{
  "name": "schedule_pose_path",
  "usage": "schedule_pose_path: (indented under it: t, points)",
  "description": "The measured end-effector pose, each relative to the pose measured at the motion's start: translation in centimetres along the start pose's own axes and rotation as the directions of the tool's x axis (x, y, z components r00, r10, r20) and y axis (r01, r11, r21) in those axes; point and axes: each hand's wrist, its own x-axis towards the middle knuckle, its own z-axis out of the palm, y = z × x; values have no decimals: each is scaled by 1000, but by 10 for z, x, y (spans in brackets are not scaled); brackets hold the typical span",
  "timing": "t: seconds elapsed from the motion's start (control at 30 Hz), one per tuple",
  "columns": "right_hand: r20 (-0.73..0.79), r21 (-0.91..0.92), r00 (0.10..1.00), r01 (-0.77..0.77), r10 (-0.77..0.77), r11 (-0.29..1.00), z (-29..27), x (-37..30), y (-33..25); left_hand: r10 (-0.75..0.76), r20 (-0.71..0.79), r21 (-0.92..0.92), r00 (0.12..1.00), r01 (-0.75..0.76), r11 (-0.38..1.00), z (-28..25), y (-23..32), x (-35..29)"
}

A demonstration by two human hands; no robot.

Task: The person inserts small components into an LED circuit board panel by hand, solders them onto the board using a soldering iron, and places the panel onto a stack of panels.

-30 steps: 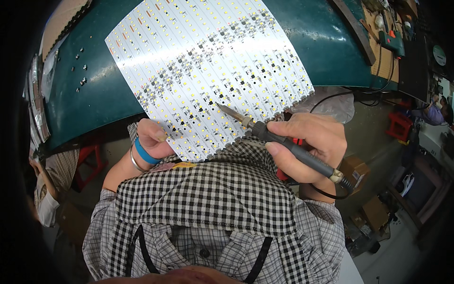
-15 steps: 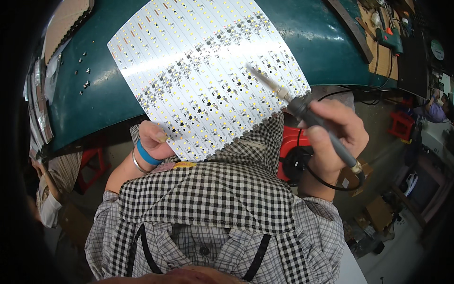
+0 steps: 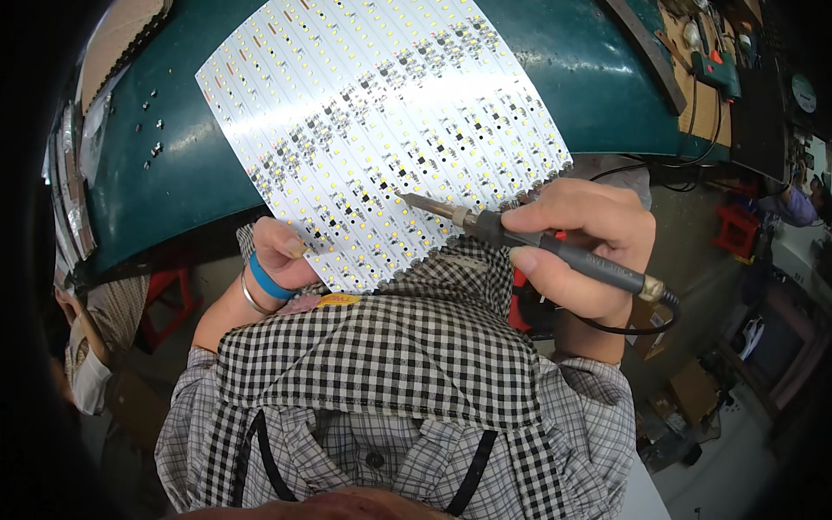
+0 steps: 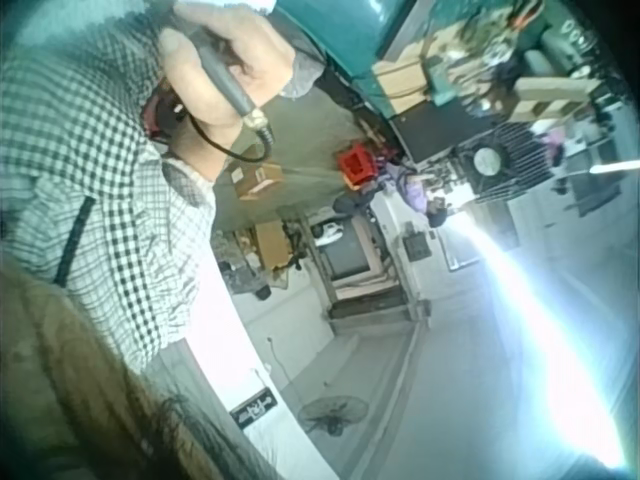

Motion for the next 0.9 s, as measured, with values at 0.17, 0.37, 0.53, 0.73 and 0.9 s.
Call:
schedule_pose_path:
  t: [0.17, 0.37, 0.53, 0.73, 0.9]
  points:
    - [-126, 88, 992, 14, -2, 996, 9, 0, 6, 33, 109, -118, 993, -20, 993, 0, -2, 2]
    - [164, -329, 910, 415, -381, 848, 15, 8, 23, 65, 111, -104, 992, -53, 993, 5, -3, 5]
    - [311, -450, 890, 447, -333, 773, 27, 6, 26, 71, 43, -57, 997, -68, 996, 13, -2, 5]
    - [129, -509, 879, 457, -460, 730, 41, 9, 38, 44, 57, -65, 997, -40, 997, 11, -2, -8]
    - [95, -512, 856, 480, -509, 712, 47, 28, 47, -2, 10, 136, 1000, 0, 991, 19, 12, -45]
